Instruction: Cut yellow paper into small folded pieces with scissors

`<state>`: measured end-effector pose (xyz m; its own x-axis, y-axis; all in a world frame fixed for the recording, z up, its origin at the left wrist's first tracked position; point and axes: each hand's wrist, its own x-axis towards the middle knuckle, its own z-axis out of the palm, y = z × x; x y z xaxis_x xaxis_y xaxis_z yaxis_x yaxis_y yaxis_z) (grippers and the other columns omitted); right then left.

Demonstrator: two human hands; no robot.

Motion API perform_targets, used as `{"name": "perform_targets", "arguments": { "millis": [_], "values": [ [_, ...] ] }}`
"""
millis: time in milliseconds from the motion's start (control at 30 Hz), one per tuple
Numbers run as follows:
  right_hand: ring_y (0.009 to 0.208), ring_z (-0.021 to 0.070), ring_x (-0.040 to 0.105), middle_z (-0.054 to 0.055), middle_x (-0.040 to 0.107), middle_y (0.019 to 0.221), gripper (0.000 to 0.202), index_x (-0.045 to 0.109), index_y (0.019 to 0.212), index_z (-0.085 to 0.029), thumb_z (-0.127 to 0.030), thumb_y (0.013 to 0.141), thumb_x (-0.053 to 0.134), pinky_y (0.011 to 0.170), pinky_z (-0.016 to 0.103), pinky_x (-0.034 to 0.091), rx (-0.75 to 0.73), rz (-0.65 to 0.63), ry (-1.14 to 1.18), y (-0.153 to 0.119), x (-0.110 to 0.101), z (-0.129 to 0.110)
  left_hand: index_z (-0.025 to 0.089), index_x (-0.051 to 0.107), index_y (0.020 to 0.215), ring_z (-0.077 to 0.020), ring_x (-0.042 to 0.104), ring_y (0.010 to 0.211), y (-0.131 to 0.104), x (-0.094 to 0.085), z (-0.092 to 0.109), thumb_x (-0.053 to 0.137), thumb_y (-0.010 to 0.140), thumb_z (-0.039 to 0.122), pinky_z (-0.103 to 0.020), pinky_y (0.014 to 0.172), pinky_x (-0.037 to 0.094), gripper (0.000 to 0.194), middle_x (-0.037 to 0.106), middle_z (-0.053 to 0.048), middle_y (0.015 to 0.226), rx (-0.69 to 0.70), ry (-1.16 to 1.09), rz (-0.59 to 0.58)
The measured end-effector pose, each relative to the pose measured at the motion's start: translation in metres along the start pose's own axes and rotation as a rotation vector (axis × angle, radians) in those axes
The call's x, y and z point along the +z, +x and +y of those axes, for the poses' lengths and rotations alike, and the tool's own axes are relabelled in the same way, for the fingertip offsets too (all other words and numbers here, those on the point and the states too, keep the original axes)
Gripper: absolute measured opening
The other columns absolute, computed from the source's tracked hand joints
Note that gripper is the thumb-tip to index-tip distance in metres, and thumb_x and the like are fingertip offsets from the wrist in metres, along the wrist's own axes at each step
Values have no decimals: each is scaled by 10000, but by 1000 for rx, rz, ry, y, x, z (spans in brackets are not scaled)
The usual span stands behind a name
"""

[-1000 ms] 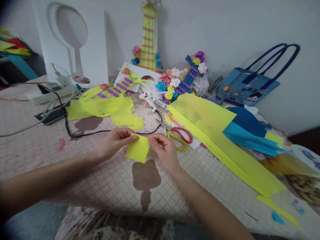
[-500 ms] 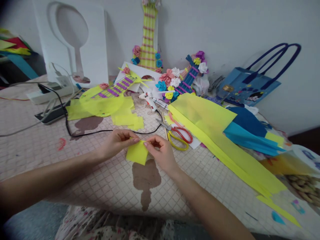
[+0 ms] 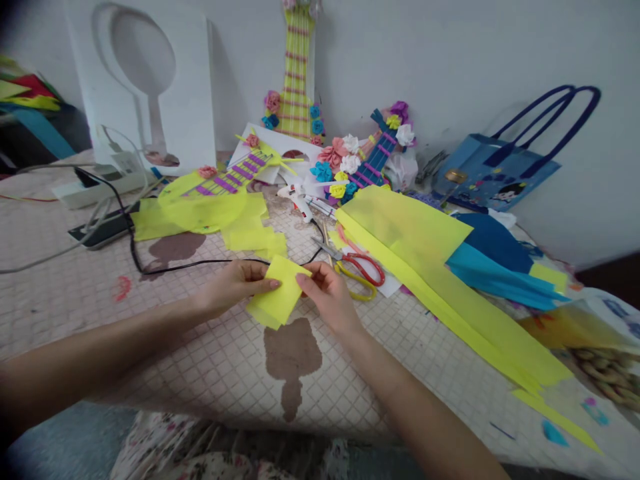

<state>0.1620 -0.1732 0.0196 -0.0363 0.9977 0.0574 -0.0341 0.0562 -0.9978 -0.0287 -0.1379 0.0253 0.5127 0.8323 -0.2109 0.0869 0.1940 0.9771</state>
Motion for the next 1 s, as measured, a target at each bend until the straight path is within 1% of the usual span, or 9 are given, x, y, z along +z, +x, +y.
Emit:
{"name": "perform_targets", "arguments": {
  "millis": [100, 200, 267, 367, 433, 533, 700, 867, 1000],
  "values": [
    [606, 125, 545, -6, 592, 697, 246, 574, 753, -202, -424, 728, 676, 603, 277, 493, 73, -6, 18, 1, -1, 4, 104, 659, 795, -106, 593, 573, -1, 0, 3, 698, 688, 390, -194, 492, 417, 307, 698, -73, 761, -15, -21, -9],
    [624, 126, 557, 2, 613, 740, 250, 564, 775, -199, -425, 738, 666, 605, 274, 495, 71, 54, 36, 4, -4, 6, 104, 657, 832, -107, 601, 607, -1, 0, 3, 684, 705, 395, -199, 522, 433, 318, 697, -67, 789, -14, -44, -69],
    [653, 132, 573, 5, 623, 775, 248, 559, 801, -204, -424, 743, 659, 612, 275, 498, 73, 71, 62, 5, -5, 5, 106, 658, 825, -96, 586, 581, 0, 0, 2, 688, 705, 389, -190, 507, 425, 310, 690, -54, 754, -16, -51, -68],
    [707, 150, 603, -1, 636, 817, 302, 531, 963, -241, -423, 751, 645, 649, 301, 512, 90, 42, 117, 5, -2, 2, 115, 656, 790, -87, 580, 553, 2, -2, -2, 715, 684, 370, -185, 499, 436, 282, 681, -38, 703, -32, -115, 6],
    [715, 154, 610, -16, 632, 789, 432, 470, 1099, -266, -393, 735, 665, 677, 315, 513, 92, -3, 133, 4, 2, 1, 123, 653, 791, -107, 618, 611, 4, -3, -4, 726, 674, 364, -213, 565, 487, 278, 691, -43, 738, -44, -197, 33],
    [711, 150, 602, -34, 617, 748, 609, 375, 1223, -263, -315, 708, 696, 705, 319, 502, 67, -48, 117, 0, 8, 1, 129, 647, 797, -133, 646, 684, 5, -3, -6, 731, 668, 370, -259, 645, 523, 286, 695, -49, 788, -58, -258, 36],
    [676, 142, 578, -41, 599, 715, 638, 338, 1267, -234, -275, 725, 671, 670, 300, 486, 21, -12, 59, -1, 8, 4, 132, 624, 731, -56, 537, 536, 4, 2, -4, 677, 718, 404, -176, 523, 455, 277, 596, 20, 628, -44, -195, 101],
    [633, 138, 570, -51, 593, 691, 600, 366, 1242, -250, -280, 724, 665, 625, 297, 499, 24, 24, 39, 2, 5, 3, 129, 644, 811, -98, 577, 658, 3, 3, 0, 639, 739, 412, -236, 620, 500, 292, 629, -17, 745, -17, -131, 108],
    [629, 145, 574, -47, 593, 695, 642, 344, 1272, -271, -282, 723, 675, 633, 319, 511, 25, 13, 57, 2, 6, 2, 116, 647, 812, -81, 544, 623, 4, 1, -1, 657, 723, 379, -187, 537, 447, 278, 625, -19, 738, 37, -43, 116]
  ]
}}
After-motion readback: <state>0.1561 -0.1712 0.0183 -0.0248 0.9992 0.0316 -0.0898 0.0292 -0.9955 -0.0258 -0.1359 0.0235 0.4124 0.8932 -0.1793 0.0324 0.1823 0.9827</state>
